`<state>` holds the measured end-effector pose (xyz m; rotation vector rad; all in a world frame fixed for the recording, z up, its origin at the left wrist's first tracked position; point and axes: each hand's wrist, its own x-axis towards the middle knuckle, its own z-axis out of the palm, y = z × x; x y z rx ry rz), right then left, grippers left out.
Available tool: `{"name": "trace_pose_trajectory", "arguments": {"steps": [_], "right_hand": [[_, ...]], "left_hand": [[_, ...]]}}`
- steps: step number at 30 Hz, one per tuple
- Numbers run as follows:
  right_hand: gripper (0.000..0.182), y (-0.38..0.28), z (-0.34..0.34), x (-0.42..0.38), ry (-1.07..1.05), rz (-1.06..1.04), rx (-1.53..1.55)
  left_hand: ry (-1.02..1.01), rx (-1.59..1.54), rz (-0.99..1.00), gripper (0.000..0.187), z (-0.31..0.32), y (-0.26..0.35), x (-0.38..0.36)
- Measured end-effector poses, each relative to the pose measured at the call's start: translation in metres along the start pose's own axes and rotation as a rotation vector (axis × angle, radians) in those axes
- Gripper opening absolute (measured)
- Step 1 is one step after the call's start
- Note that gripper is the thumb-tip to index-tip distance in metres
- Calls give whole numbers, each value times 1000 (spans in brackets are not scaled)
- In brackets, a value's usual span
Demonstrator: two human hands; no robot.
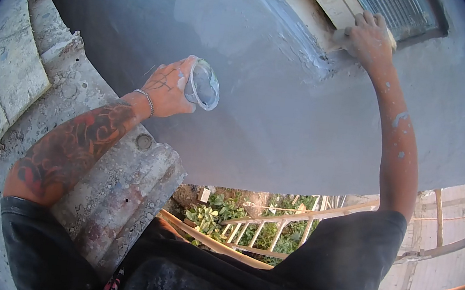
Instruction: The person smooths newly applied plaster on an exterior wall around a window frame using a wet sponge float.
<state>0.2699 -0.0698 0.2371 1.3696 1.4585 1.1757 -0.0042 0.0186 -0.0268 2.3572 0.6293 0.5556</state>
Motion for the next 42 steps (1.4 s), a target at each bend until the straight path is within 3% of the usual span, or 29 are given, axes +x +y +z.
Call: {"name": "trace_pose_trajectory", "arguments": {"steps": [1,3,5,7,9,10,12,15,19,23,25,28,31,34,35,37,39,40,42], "right_hand": [[14,-4,-1,2,116,24,40],[14,-31,10,2,85,7,54],[12,-59,25,1,-103,-30,-14],[11,-58,25,2,-57,-29,-70],[10,-52,20,1,-70,75,-89],[10,-48,14,1,-75,77,-89],[10,-46,4,10,34,212,-36],[11,-72,23,7,75,145,25],[14,-67,19,-7,-135,58,7],[13,-46,-1,8,-152,153,-15],[13,-45,-4,12,-47,161,56],[12,-78,9,-1,-40,152,85],[15,-92,-8,-21,-9,275,137],[33,-127,-25,-50,285,634,536],[39,-154,-15,-60,455,712,680],[38,-227,21,-79,561,830,780],[38,-293,41,-89,413,799,866],[38,-303,52,-85,439,829,868],[37,-310,69,-81,337,634,772]], "left_hand": [[-3,3,-1,67,0,-1,0],[32,-12,11,67,2,-1,-1],[22,-12,9,67,1,0,-1],[18,-8,1,67,-4,-1,0],[-106,-23,-32,89,-5,0,2],[-110,-23,-28,89,-4,2,2],[-63,-8,-35,68,-4,2,1],[-36,-29,-17,67,-1,-1,4],[-66,-13,-31,68,-2,0,2],[-76,-18,-26,69,-2,0,4],[-86,-11,-34,70,0,-3,4],[-26,-15,-5,71,5,-3,3],[10,34,-2,78,1,-3,2],[-62,-8,23,80,1,-3,4],[-58,-8,11,80,0,-1,3],[-47,23,7,80,-2,2,2],[-8,28,-5,84,3,0,-1],[0,62,10,84,7,-5,3],[-80,-26,-28,89,13,-15,11]]}}
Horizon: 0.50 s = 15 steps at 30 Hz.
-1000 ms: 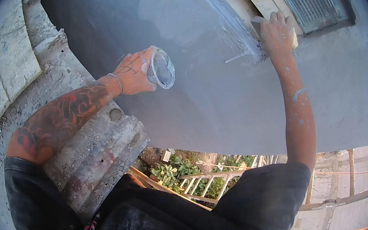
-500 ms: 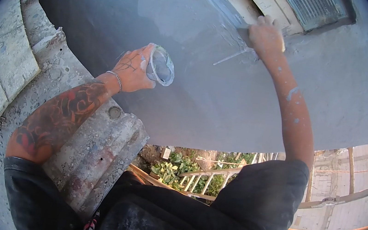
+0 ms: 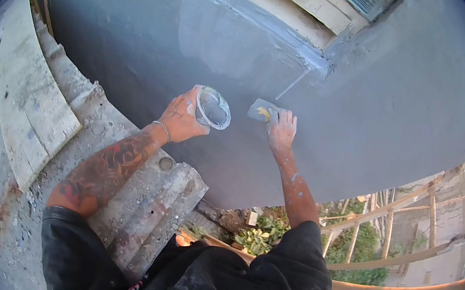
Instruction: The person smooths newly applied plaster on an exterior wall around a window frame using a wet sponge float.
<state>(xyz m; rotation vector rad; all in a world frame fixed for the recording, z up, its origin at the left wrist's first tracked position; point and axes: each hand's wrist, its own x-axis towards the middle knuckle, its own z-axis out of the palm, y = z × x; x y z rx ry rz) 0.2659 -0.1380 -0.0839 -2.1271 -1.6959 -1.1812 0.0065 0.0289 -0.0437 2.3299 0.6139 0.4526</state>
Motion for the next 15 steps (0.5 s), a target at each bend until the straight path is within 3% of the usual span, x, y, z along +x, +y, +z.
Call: {"name": "trace_pose_trajectory", "arguments": {"steps": [3,6,9,12,15], "right_hand": [[31,33,-20,49,127,106,-106],[28,56,-82,99,280,165,-192],[27,48,-127,122,427,267,-3],[33,21,-83,76,285,264,57],[34,-6,9,10,75,76,62]], "left_hand": [[22,24,-26,90,-13,17,-10],[-46,-6,-9,89,-13,14,-4],[-30,-5,12,88,-13,15,-4],[-14,-8,17,88,-12,15,-4],[-15,-17,20,87,-10,11,-3]]}}
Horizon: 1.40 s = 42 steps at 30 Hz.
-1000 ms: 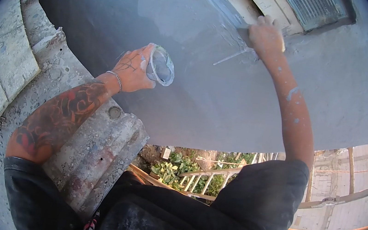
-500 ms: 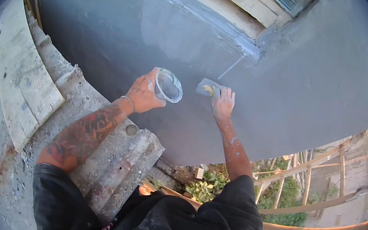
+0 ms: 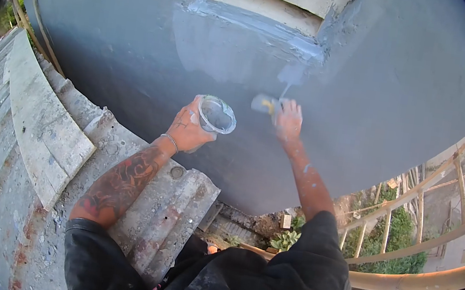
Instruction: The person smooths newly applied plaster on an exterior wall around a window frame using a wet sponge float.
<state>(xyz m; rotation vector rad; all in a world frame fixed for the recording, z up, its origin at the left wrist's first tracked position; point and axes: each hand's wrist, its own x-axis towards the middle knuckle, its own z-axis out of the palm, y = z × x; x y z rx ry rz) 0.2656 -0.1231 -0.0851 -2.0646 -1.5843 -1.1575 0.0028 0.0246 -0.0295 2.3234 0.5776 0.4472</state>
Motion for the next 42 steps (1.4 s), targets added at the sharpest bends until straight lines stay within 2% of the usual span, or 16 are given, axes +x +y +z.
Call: {"name": "trace_pose_trajectory", "arguments": {"steps": [3,7,10,12,14,16,19,21,23,27,28,30,33,35,39,42], "right_hand": [[31,8,20,-5,49,57,-24],[29,41,-42,70,209,164,-217],[29,41,-83,107,254,254,-153],[31,27,-83,103,424,227,-68],[31,2,-47,70,314,175,-52],[32,-3,13,35,70,-2,-11],[30,-7,29,48,21,73,-69],[29,7,2,82,92,160,-226],[30,12,-37,119,217,231,-189],[27,1,-40,110,388,211,-47],[25,-6,-17,91,401,149,9],[23,-26,18,62,141,74,22],[21,-26,52,60,32,78,-12],[18,-11,36,96,151,90,-131],[19,-5,-31,150,350,205,-78],[23,-20,-6,128,409,153,48]], "left_hand": [[-37,-43,-20,87,-8,7,-1],[-5,-22,2,88,1,1,-4],[52,55,18,88,-3,8,-5],[21,39,-2,89,-4,8,-5],[10,12,-4,88,-5,8,-3],[-6,-9,-4,87,-5,4,-2],[7,4,8,84,-1,0,3],[24,-7,13,84,2,-3,1],[-20,-1,-13,86,-6,11,-5],[-15,-3,-17,88,-1,1,0],[-5,-3,-19,88,0,0,0],[-25,-3,-14,87,-1,0,0],[-50,-29,-17,87,-8,7,-2],[-26,-12,-13,88,-6,2,3],[25,61,7,88,-2,4,-3],[26,32,10,87,8,-11,3]]}}
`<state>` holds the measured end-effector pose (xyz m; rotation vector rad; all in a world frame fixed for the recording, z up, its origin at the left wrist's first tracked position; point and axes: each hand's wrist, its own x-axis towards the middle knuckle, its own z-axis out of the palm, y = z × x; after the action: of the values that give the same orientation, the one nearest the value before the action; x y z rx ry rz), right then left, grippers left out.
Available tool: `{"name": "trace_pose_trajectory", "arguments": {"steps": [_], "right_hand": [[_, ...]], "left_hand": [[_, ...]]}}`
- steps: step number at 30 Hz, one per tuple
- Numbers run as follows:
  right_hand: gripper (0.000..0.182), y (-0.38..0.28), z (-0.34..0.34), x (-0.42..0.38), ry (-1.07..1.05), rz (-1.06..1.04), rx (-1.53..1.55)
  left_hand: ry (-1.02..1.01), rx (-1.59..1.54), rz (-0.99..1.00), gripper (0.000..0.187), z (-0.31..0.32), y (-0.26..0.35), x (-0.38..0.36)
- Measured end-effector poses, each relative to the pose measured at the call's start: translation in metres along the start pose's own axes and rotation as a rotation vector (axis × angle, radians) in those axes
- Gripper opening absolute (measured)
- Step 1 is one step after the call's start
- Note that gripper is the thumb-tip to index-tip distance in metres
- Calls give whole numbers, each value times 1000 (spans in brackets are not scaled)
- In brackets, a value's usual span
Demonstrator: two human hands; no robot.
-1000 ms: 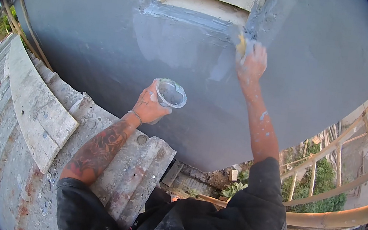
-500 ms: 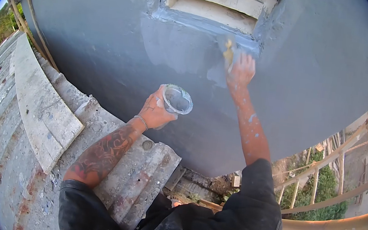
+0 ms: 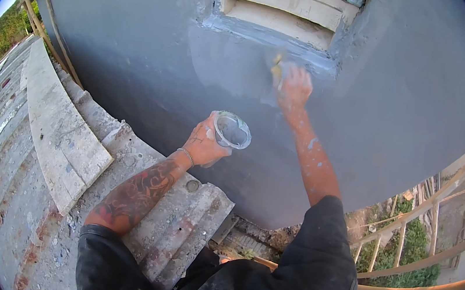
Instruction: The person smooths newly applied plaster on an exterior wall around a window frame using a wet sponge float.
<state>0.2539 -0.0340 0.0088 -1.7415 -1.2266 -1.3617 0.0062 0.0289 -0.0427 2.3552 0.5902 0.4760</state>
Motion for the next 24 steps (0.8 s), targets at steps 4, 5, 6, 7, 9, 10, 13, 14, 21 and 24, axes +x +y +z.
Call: {"name": "trace_pose_trajectory", "arguments": {"steps": [4,5,6,7,9,10,13,14,21,24], "right_hand": [[21,-17,31,-63,-406,-227,7],[21,-11,38,-60,-401,-229,3],[20,-9,41,-46,-383,-158,-57],[19,-6,41,-32,-372,-89,-115],[18,-1,30,10,-147,-89,-118],[19,-1,18,33,-55,-42,-108],[20,2,12,40,49,42,-42],[21,4,12,36,75,101,-4],[20,12,21,-59,-238,-95,-41],[26,31,-16,17,-163,115,-153]], "left_hand": [[-72,-68,-29,84,-13,15,-5],[-52,-66,-15,83,-11,14,-5],[-32,-68,-4,82,-11,12,-4],[-31,-74,-5,82,-12,11,-2],[-30,-70,-17,81,-8,8,-3],[-37,-82,-29,81,-5,7,-3],[120,-73,34,64,-1,2,-5],[108,-11,10,73,0,1,-6],[-11,-24,-19,81,-15,13,-8],[67,27,4,79,-3,7,-8]]}}
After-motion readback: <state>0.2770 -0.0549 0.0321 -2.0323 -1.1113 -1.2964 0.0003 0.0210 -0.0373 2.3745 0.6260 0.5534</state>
